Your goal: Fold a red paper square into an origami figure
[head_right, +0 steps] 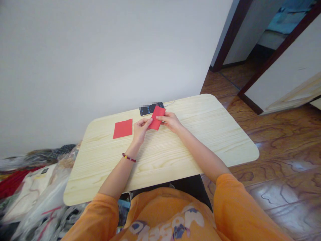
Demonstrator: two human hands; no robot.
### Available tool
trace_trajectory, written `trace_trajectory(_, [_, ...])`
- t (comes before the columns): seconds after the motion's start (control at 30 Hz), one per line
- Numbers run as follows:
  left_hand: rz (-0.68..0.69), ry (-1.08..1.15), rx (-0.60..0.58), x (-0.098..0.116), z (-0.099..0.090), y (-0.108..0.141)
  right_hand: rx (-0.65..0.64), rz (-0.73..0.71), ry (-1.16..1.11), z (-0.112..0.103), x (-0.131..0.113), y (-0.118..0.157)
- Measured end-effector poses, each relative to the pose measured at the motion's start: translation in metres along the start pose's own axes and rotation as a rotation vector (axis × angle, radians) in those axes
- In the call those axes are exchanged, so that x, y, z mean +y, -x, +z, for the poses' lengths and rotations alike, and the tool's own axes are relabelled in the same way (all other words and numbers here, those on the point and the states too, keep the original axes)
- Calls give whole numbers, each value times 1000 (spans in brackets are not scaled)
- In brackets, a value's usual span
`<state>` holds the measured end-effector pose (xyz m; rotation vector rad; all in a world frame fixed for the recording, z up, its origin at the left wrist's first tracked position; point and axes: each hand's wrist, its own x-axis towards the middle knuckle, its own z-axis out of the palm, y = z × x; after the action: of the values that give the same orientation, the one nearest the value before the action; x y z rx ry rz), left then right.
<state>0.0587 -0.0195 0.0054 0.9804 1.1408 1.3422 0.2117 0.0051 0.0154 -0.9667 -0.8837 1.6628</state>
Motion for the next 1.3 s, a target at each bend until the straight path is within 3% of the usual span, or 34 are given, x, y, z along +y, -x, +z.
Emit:
trace_trajectory(0.23, [-15,76,-7,-1,-4,-5,-110,91,139,0,-1,3])
trace_trajectory(0.57, [-89,64,-49,-2,-6,-7,8,57,119,0,7,-2])
trace_trajectory(0.83, [-81,77,-19,-10,-15,-17,-13,88,77,1,22,-6])
trace_trajectory(1.3, [-171,65,-73,-11,-20,-22,-22,112,59,1,22,-6])
